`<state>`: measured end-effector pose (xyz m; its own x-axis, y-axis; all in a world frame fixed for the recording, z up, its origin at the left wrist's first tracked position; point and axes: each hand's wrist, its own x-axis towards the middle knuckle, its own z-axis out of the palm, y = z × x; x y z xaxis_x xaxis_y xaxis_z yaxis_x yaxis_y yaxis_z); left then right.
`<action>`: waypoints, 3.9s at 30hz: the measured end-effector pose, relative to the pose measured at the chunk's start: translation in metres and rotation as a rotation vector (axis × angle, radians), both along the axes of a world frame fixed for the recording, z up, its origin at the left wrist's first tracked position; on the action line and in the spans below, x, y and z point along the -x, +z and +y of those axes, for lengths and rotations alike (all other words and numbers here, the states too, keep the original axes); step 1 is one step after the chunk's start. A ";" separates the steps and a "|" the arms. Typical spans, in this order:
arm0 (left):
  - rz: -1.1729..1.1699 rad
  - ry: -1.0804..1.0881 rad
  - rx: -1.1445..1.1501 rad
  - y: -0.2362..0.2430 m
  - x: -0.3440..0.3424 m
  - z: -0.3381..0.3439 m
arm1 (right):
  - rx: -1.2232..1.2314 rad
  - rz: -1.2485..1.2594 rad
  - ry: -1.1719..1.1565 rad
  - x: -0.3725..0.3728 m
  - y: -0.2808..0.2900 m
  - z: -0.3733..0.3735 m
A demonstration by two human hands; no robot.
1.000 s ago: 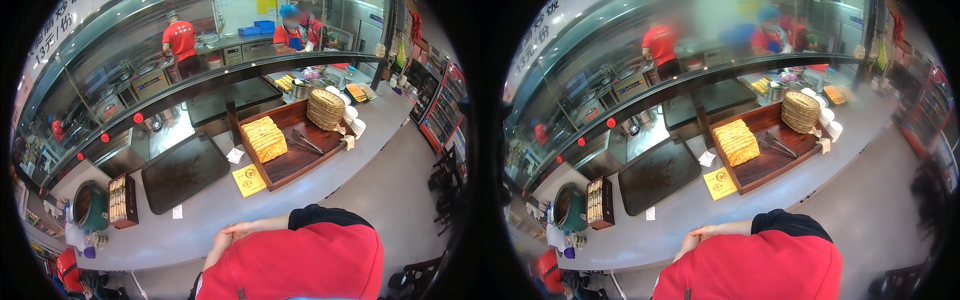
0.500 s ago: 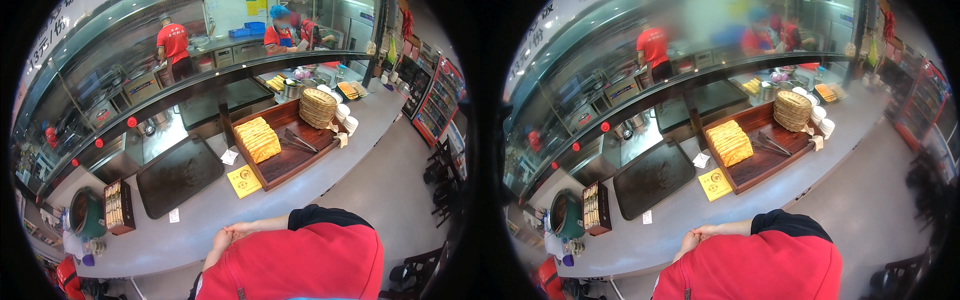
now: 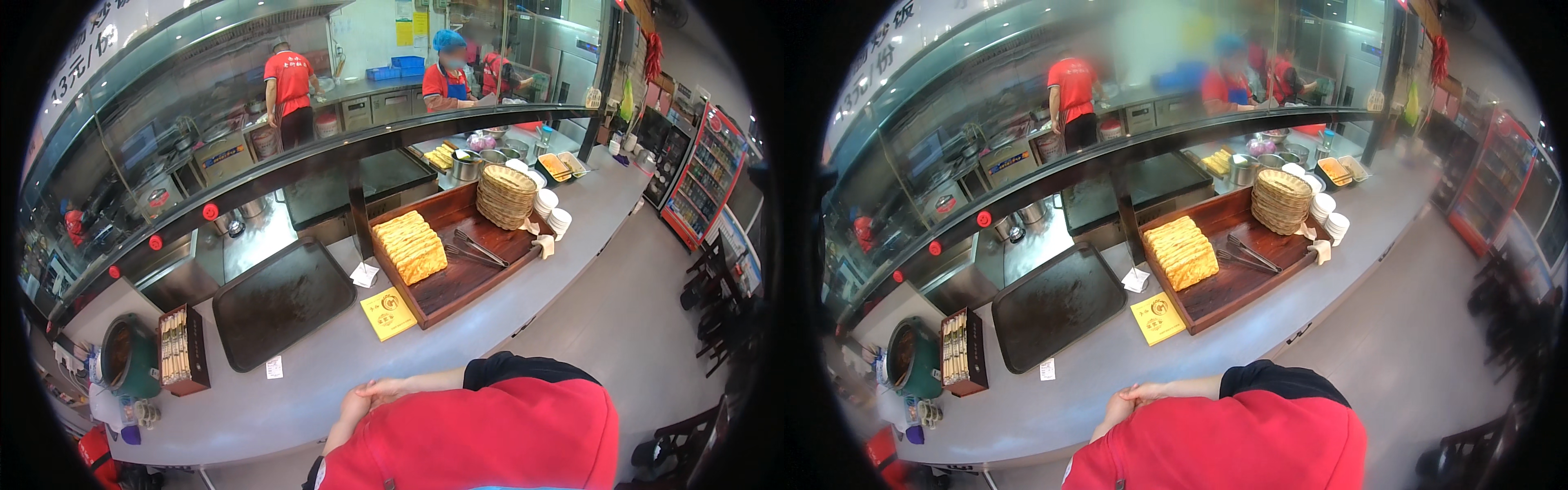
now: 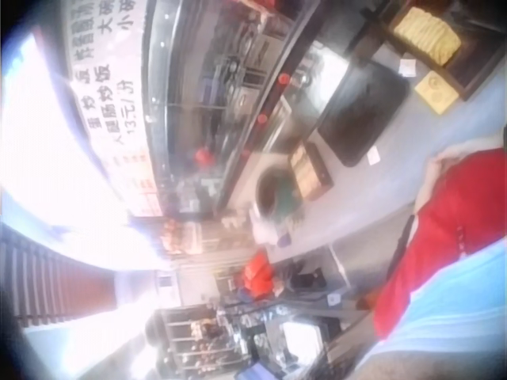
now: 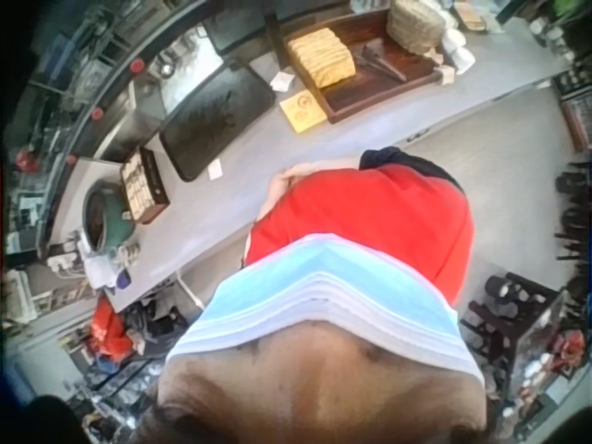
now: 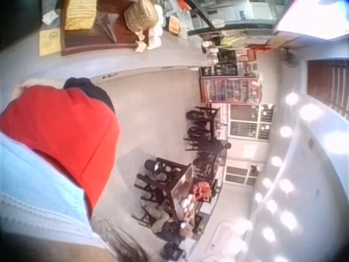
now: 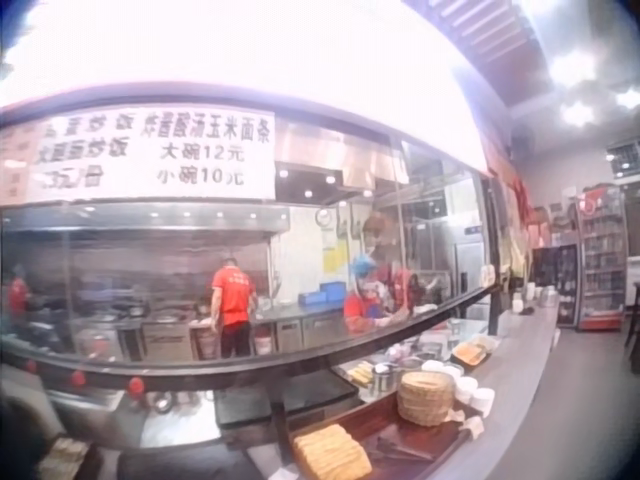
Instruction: The person clears a dining table by wiping it with a purple cloth, removing leftover food and dishes, and stacking bowls. They then carry the items to a counter area and place them down.
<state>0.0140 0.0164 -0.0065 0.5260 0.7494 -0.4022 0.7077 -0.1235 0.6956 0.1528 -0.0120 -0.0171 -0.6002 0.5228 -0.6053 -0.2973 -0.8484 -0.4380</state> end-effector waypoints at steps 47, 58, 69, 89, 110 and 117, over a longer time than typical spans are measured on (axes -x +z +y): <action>0.141 0.037 -0.012 -0.003 0.000 -0.002 | -0.059 0.072 0.056 -0.010 -0.043 0.010; 0.133 0.028 0.039 0.000 -0.010 -0.027 | -0.150 -0.219 0.023 -0.001 -0.085 -0.003; 0.077 -0.092 0.097 -0.009 -0.032 -0.028 | -0.016 -0.209 -0.213 -0.019 -0.026 -0.040; -0.871 -1.745 0.173 0.312 -0.009 -0.090 | 0.119 -0.199 -0.287 -0.039 -0.022 -0.062; -0.587 -2.619 1.006 0.279 -0.201 -0.145 | 0.336 -0.114 -1.282 -0.110 -0.039 -0.267; -0.286 -2.871 1.036 0.303 -0.289 -0.245 | 0.255 0.019 -1.550 -0.169 -0.035 -0.346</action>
<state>0.3026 -0.2291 0.2966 -0.5556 -0.8188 0.1444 -0.1262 0.2547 0.9588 0.3223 -0.3578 -0.0517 0.3948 0.5024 -0.7692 -0.9187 0.2282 -0.3225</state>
